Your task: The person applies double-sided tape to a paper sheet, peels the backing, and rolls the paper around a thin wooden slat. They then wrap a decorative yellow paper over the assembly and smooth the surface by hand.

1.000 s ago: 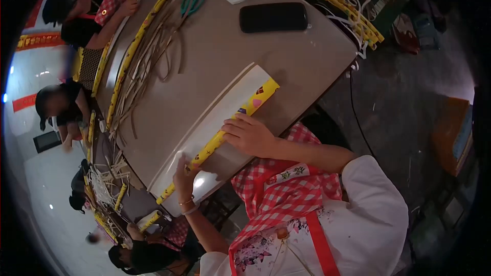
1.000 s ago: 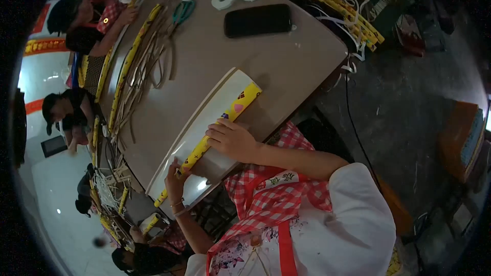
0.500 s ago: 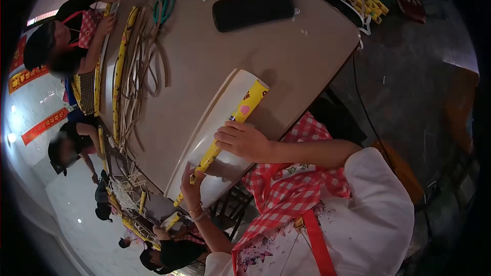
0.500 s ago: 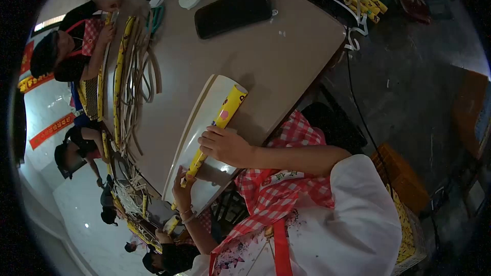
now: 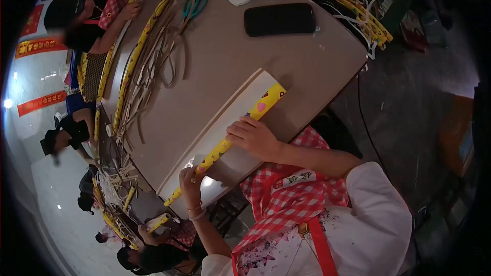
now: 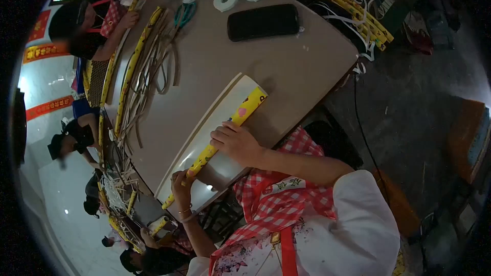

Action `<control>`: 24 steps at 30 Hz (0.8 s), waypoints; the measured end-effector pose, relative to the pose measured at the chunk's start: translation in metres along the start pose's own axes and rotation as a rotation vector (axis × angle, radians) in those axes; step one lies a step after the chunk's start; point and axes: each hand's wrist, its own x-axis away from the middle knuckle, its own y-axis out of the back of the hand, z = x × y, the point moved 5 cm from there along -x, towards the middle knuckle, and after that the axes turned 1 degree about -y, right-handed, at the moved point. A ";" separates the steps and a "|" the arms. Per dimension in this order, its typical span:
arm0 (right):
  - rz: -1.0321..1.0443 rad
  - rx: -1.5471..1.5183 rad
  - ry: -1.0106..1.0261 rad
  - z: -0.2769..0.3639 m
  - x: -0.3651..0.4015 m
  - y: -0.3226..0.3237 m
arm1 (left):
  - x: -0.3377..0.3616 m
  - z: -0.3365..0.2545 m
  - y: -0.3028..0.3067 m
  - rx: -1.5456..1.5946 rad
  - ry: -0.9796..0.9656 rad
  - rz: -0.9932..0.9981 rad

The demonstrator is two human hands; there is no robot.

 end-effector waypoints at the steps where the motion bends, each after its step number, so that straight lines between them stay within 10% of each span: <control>1: -0.013 0.006 0.009 -0.002 0.000 0.003 | 0.000 0.002 -0.003 0.008 0.004 -0.013; 24: 0.001 0.065 -0.030 -0.022 0.028 0.051 | 0.022 -0.045 -0.028 0.006 -0.076 -0.140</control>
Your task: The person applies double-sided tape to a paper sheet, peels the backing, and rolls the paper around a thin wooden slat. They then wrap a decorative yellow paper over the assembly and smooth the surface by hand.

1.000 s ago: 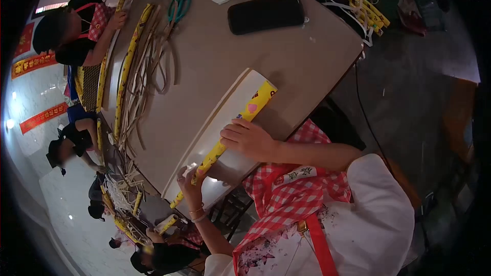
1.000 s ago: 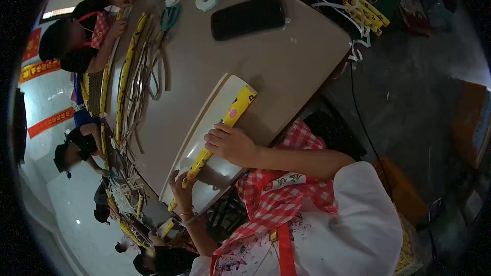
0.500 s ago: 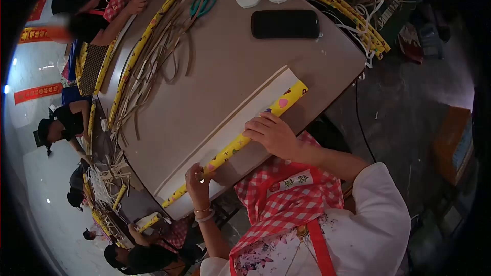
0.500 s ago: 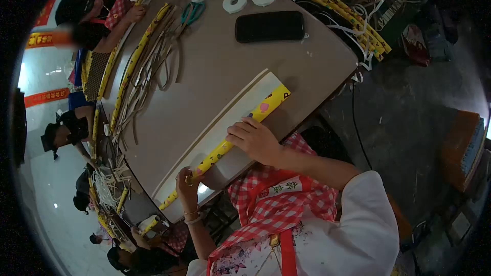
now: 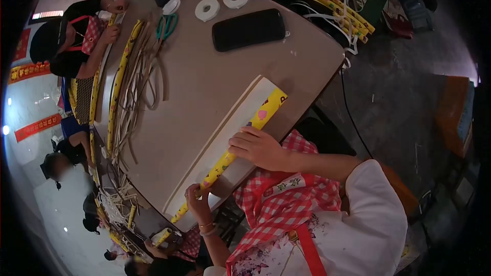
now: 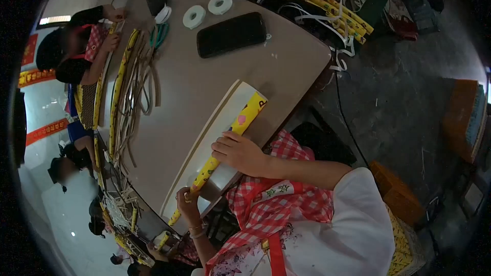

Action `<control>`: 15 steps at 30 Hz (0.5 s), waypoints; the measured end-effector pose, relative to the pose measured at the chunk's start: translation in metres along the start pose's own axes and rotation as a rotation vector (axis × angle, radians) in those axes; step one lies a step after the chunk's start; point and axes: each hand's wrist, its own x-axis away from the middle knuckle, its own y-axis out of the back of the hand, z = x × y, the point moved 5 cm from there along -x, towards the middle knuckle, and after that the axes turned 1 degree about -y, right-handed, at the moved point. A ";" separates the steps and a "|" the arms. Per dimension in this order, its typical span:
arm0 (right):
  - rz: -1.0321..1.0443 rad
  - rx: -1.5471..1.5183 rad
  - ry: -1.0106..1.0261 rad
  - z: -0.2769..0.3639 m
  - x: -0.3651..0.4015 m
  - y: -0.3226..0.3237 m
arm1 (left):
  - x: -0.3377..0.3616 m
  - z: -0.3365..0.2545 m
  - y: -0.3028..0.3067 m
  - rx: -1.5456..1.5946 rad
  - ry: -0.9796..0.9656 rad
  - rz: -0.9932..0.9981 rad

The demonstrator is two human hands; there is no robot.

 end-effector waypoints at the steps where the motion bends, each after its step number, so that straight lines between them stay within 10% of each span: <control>1: -0.007 -0.005 -0.012 -0.001 0.000 0.000 | 0.000 0.001 0.001 -0.006 0.010 -0.003; 15: 0.009 -0.052 -0.030 -0.004 -0.002 -0.005 | -0.001 -0.008 0.007 -0.060 0.036 0.012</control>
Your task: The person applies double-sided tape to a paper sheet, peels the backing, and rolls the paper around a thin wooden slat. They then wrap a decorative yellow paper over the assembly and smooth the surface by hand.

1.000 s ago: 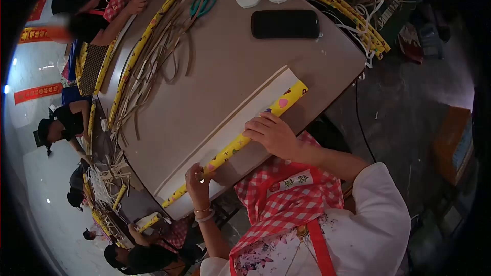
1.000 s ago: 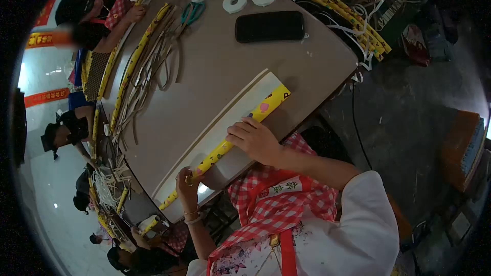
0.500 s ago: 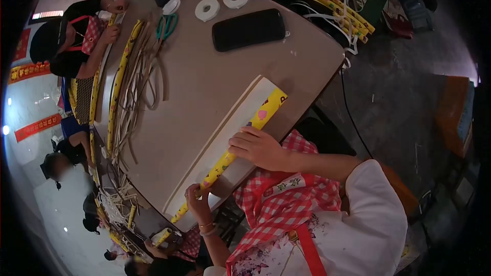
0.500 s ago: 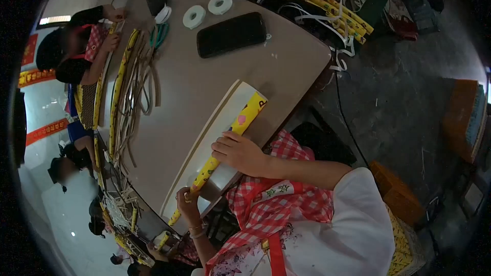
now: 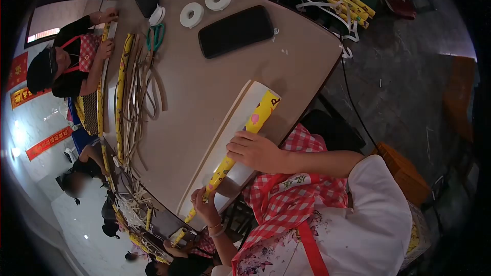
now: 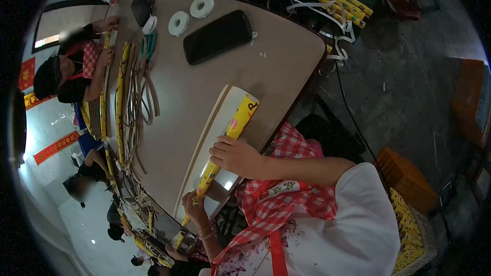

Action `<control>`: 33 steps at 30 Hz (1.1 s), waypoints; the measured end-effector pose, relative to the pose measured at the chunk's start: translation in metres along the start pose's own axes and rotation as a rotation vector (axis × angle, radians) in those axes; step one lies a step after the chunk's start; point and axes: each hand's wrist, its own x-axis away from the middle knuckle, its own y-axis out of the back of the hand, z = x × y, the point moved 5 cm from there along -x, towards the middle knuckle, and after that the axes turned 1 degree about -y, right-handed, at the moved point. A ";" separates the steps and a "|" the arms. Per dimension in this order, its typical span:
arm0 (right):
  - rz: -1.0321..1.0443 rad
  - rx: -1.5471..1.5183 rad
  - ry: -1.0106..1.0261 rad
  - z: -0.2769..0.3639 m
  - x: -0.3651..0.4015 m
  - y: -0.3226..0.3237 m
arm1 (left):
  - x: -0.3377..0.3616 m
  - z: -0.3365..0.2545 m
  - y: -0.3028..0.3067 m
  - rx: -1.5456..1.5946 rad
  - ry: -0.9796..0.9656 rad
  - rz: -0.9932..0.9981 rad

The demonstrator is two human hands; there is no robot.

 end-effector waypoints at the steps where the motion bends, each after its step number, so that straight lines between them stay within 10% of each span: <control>1: -0.001 -0.001 -0.002 -0.001 0.000 0.000 | 0.000 0.003 -0.001 -0.004 0.013 0.009; 33: 0.243 0.027 0.104 -0.012 -0.016 -0.014 | 0.005 0.008 -0.026 -0.118 -0.141 0.028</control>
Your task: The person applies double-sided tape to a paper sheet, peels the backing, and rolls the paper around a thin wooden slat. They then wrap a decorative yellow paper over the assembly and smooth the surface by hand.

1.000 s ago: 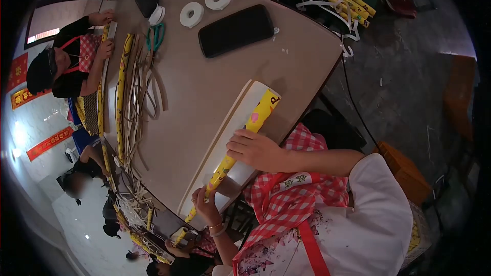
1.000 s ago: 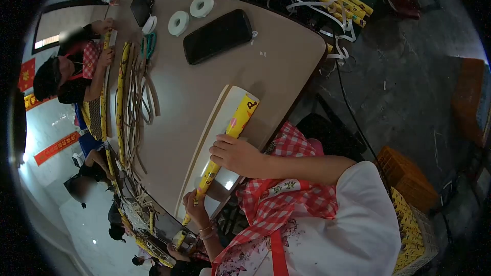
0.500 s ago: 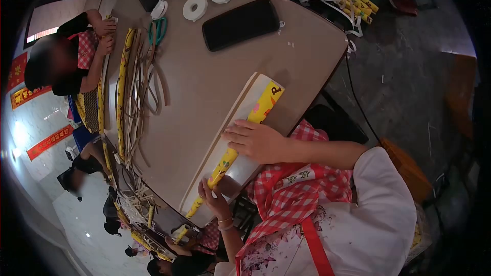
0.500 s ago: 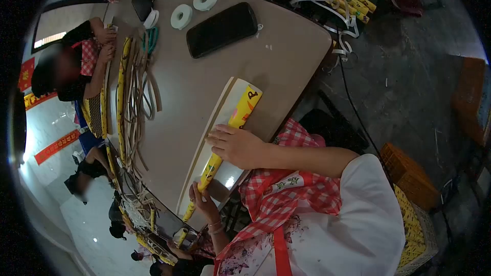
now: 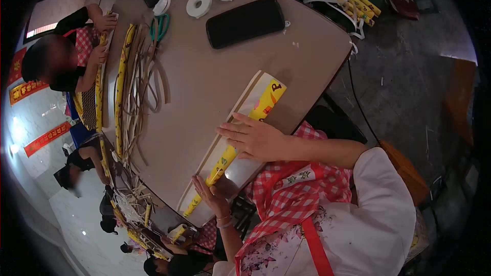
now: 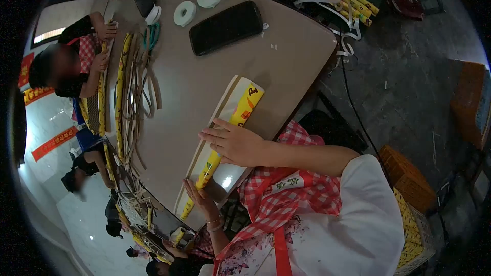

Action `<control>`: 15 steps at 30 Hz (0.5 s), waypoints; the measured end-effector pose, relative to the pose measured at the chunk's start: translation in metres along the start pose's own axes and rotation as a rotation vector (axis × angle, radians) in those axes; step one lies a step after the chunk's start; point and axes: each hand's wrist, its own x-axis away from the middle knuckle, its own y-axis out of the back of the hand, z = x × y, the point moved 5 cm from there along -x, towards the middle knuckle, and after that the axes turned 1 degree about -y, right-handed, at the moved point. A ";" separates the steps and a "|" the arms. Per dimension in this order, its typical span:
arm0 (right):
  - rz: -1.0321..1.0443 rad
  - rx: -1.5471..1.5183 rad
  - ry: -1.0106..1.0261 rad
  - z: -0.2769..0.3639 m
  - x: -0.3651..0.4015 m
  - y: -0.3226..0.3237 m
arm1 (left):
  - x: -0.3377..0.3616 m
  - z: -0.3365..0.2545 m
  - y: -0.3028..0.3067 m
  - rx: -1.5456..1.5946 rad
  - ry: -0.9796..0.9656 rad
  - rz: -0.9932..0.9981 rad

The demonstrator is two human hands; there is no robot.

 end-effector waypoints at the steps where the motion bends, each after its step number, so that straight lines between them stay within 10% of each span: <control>1: 0.001 0.001 0.001 0.000 -0.001 0.001 | -0.002 -0.001 0.000 0.001 -0.006 0.007; 15: 0.019 0.071 -0.060 -0.001 -0.013 0.002 | -0.012 -0.001 0.000 -0.022 -0.011 -0.032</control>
